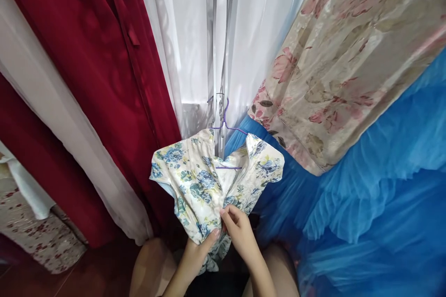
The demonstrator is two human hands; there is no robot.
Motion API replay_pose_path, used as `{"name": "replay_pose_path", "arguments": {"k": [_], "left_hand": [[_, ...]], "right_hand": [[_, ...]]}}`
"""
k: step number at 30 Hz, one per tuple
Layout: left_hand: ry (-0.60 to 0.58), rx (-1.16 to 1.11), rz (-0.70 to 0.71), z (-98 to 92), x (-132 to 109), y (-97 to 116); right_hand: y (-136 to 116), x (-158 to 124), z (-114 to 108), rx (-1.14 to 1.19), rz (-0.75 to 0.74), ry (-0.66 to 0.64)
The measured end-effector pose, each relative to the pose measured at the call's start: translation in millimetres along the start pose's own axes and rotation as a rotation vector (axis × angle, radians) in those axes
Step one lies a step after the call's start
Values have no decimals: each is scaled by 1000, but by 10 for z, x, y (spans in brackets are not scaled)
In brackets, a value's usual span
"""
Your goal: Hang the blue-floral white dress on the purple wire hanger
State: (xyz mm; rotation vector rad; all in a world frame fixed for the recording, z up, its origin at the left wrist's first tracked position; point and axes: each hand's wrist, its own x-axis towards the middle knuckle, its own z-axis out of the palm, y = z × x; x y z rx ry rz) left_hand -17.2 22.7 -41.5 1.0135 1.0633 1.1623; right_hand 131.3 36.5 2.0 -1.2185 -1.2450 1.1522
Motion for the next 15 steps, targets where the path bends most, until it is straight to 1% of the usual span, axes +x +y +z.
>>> {"name": "replay_pose_path", "arguments": {"k": [3,5,8,9,10,11,12,13,14,15], "left_hand": [[82,-36,-15,84,-1,24],[152,-50,-1,98,7,-2],[226,-45,-2,23,35,-56],[281,-30,27,-14,45,-68],[372,5,87,-46,52,-75],[486,66,181,-62,57,-79],[594,147,300,-56,58,-82],[654,244,417,-23,55,-86],[639,341,511,38,50,-93],[557,423,571,122,45,-105]], "right_hand": [[-21,-43,-138,-24,-20,59],[-2,-69,-221,-49,-37,87],[25,-102,-294,-63,-45,103],[27,-109,-306,-58,-41,110],[26,-113,-312,-49,-34,116],[22,-115,-313,-37,-25,120],[16,-114,-311,-23,-17,118],[9,-112,-303,-6,-8,110],[0,-109,-291,17,1,97],[-10,-107,-273,44,10,82]]}}
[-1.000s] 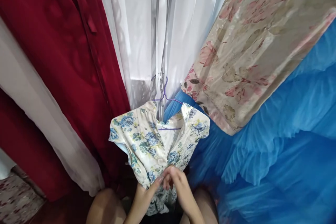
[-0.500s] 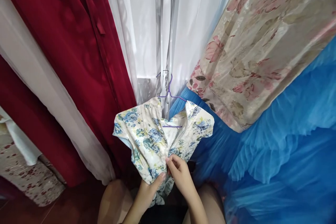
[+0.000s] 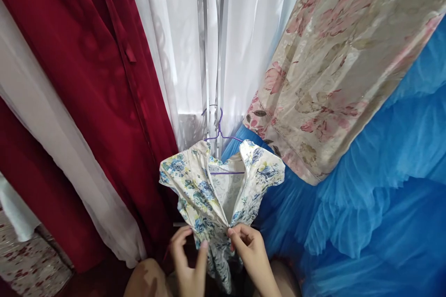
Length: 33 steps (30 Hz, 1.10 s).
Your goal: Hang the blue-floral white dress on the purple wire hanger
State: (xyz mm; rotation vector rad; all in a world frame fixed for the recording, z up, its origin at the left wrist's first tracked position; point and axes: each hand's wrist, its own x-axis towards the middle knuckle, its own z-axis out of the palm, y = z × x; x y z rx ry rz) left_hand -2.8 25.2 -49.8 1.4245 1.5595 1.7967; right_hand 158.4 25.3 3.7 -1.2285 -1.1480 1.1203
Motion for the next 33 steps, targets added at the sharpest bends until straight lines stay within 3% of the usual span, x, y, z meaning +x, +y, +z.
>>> {"name": "replay_pose_path", "arguments": {"k": [2,4,8,12,15,21,23,26,28,31,33], "left_hand": [[-236,0,82,161,-95,84],[-388,-31,51,310,-156,165],[-460,-101,43,406,-69,284],[-546,-67,144,315,128,313],[-623,11,192,249,218,295],[-733,107,247,218,293,277],[-796,99,250,213,346,278],[-891,80,288,187,581,376],[-880,40,318,164,865,558],[-655,-45,362,169,1367,977],[-614,-73,412,215,1636,1270]], "right_hand": [[-26,-8,48,59,29,-22],[-62,-35,104,120,70,-34],[-145,-106,185,222,131,-72],[-271,2,184,303,132,84],[-575,319,181,368,86,128],[-1597,1058,203,502,-74,63],[-1772,1140,216,481,-100,74],[-1778,1089,237,395,-157,77],[-1697,993,244,339,-201,84],[-1606,857,242,278,-236,97],[-1591,804,235,247,-258,83]]}}
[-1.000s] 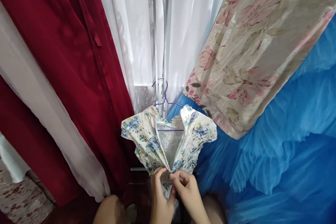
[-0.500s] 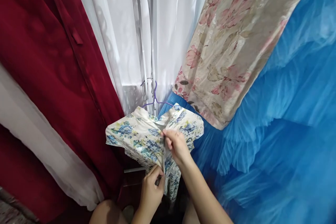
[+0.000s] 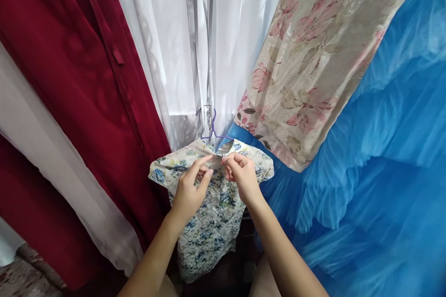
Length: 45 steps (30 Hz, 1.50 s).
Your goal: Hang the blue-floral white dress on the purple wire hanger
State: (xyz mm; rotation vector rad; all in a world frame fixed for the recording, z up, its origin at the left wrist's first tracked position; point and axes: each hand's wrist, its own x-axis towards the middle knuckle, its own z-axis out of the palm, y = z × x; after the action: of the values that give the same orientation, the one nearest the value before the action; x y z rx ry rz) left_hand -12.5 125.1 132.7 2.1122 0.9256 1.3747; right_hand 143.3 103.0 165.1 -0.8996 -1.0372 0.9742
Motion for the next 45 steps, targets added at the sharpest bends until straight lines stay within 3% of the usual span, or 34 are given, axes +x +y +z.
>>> {"name": "replay_pose_path", "arguments": {"k": [4,8,12,15,17,20,23,25,28,30,32,36,38,41,45], "left_hand": [[-58,66,112,-54,372,249],[182,85,126,-166,465,240],[523,-191,-55,-575,582,-222],[644,-543,-245,-866,580,-781],[720,-771,-437,-932,478,-1111],[741,-940,-701,-801,188,-1414],[710,-971,-857,-469,-201,-1529],[714,-983,-942,-212,-473,-1552],[702,-985,-1011,112,-818,-1504],[624,-967,-972,253,-957,-1398],[487,-948,-862,341,-1003,-1228],[166,-867,-653,486,-900,-752],[9,-794,-577,595,-823,-486],[-193,-708,-415,791,-720,-136],[-246,-560,-310,915,-598,79]], "right_hand": [[79,0,-30,-63,-86,-48],[368,6,-81,-197,-69,-16],[519,-124,-62,-231,3,-65],[460,-226,36,-225,-10,-137],[443,-256,109,-244,-20,-163],[567,-283,152,-222,25,-156],[843,-367,63,-112,123,-62],[1048,-476,-70,-19,179,71],[1308,-688,-350,98,225,358],[1442,-829,-559,158,247,537],[1552,-949,-753,169,258,646],[1654,-1091,-979,27,203,728],[1605,-1100,-982,-77,149,682],[1430,-1052,-878,-120,184,409],[1215,-1051,-744,151,353,143]]}}
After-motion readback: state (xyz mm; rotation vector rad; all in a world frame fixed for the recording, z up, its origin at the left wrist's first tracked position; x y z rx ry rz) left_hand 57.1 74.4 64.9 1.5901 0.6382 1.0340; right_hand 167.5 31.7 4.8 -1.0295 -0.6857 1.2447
